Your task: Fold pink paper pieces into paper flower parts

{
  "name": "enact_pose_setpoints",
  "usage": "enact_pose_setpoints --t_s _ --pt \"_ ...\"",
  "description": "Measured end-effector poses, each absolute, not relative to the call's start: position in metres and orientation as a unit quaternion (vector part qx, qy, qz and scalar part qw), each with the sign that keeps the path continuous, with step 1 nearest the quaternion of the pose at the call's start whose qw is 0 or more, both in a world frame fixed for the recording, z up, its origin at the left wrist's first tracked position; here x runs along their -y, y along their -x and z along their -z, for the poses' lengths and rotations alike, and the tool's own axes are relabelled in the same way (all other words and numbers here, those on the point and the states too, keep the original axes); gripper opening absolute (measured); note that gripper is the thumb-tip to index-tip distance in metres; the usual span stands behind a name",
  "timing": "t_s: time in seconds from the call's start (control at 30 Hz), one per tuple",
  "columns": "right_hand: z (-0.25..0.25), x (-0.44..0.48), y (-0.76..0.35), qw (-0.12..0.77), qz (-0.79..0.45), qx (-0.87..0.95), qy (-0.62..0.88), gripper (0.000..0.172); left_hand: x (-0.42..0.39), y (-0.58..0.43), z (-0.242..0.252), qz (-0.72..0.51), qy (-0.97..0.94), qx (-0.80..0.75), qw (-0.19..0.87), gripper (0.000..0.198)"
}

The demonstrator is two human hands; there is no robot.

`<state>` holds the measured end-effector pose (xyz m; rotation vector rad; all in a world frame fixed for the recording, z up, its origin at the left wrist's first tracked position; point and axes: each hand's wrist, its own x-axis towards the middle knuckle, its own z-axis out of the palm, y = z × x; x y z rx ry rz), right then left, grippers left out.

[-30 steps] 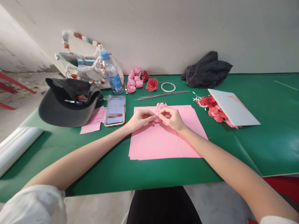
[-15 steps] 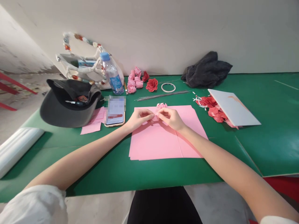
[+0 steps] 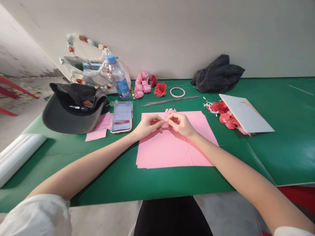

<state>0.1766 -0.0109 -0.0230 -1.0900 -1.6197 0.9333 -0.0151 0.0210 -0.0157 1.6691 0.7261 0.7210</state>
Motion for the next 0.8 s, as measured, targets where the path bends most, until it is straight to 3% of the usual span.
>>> enact_pose_setpoints --t_s 0.47,0.8 --pt "0.019 0.0156 -0.1762 0.51 -0.335 0.666 0.428 0.025 -0.0239 0.0137 0.0172 -0.299 -0.674 -0.295 0.608 0.034" --pt "0.0176 0.0167 -0.1749 0.443 -0.31 0.709 0.453 0.031 -0.0239 0.0119 0.0244 -0.305 -0.69 -0.289 0.589 0.03"
